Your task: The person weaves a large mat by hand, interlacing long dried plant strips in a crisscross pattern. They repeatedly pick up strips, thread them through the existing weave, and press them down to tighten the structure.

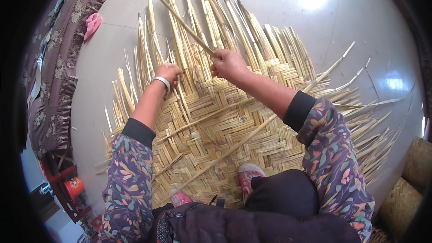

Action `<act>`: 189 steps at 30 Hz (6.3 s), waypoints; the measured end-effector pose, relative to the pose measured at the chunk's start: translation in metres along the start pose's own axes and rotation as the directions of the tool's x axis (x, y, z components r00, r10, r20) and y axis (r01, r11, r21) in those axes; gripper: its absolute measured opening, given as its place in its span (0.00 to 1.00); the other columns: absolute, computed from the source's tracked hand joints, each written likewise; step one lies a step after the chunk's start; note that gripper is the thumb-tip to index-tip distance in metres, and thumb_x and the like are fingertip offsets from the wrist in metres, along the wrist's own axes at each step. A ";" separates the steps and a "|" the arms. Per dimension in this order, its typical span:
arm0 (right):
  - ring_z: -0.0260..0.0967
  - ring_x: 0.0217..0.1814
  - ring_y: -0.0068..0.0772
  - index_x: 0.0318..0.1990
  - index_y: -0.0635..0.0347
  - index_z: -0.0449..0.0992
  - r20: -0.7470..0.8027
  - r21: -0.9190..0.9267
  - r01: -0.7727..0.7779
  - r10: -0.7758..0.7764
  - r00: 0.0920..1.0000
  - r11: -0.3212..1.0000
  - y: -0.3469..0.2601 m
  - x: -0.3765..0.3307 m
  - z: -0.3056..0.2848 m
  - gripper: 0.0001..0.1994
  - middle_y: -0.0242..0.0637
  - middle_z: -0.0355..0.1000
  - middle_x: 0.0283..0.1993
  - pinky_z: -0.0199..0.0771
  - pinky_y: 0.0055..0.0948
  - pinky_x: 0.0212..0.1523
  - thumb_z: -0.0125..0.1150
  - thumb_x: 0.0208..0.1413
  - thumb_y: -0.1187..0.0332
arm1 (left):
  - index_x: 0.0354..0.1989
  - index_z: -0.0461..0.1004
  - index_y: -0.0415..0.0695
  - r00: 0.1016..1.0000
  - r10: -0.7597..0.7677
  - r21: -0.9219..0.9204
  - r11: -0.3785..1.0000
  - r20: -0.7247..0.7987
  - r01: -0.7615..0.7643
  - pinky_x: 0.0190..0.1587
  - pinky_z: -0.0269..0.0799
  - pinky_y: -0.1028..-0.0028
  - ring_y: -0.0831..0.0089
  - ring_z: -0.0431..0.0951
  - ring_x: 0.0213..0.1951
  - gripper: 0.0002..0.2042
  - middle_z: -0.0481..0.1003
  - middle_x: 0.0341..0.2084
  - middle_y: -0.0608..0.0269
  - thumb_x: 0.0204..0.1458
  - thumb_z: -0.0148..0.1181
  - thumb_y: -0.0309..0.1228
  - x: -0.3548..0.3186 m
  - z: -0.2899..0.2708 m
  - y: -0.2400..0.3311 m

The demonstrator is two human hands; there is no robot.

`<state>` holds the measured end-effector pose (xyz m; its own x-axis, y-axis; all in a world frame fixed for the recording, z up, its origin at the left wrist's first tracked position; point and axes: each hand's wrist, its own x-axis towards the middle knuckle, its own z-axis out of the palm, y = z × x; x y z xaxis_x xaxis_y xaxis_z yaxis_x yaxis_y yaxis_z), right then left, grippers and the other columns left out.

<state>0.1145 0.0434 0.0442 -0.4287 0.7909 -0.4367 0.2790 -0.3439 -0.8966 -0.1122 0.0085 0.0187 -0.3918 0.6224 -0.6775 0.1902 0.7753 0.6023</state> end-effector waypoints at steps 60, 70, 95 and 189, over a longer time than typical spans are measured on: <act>0.72 0.29 0.25 0.41 0.66 0.69 -0.038 0.270 0.030 -0.020 0.999 0.962 0.000 -0.001 0.017 0.08 0.36 0.70 0.29 0.76 0.22 0.30 0.45 0.61 0.71 | 0.36 0.72 0.36 0.810 0.477 -0.848 0.528 0.340 0.045 0.51 0.70 0.58 0.55 0.76 0.43 0.20 0.75 0.35 0.47 0.56 0.46 0.45 -0.040 -0.037 0.012; 0.69 0.27 0.22 0.40 0.63 0.71 0.062 0.074 0.148 -0.152 0.986 0.986 -0.008 -0.007 0.020 0.06 0.34 0.71 0.28 0.75 0.21 0.29 0.49 0.60 0.73 | 0.53 0.62 0.35 0.644 0.521 -0.764 0.626 0.560 0.157 0.44 0.77 0.63 0.58 0.74 0.46 0.28 0.68 0.49 0.46 0.47 0.64 0.36 -0.027 -0.032 0.026; 0.74 0.35 0.33 0.37 0.57 0.75 0.427 -0.850 0.324 0.183 0.885 0.415 -0.034 0.039 0.038 0.15 0.40 0.74 0.33 0.74 0.35 0.40 0.51 0.56 0.56 | 0.39 0.70 0.40 0.910 -0.351 -0.955 0.265 -0.222 -0.131 0.36 0.79 0.68 0.67 0.77 0.32 0.10 0.74 0.30 0.59 0.48 0.61 0.22 -0.053 -0.020 -0.120; 0.71 0.39 0.52 0.38 0.63 0.67 0.283 -0.764 0.340 -0.188 0.941 0.549 -0.035 0.020 0.149 0.12 0.51 0.73 0.33 0.70 0.46 0.41 0.53 0.48 0.66 | 0.22 0.71 0.43 0.988 0.123 -0.041 0.992 0.094 -0.119 0.28 0.69 0.75 0.74 0.72 0.23 0.04 0.72 0.20 0.65 0.42 0.61 0.26 -0.011 -0.075 -0.055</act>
<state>-0.0319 -0.0045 0.0558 -0.6987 0.6656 -0.2625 0.6639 0.4663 -0.5846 -0.1860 -0.0490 0.0250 -0.2790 0.7201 -0.6353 0.1983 0.6906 0.6956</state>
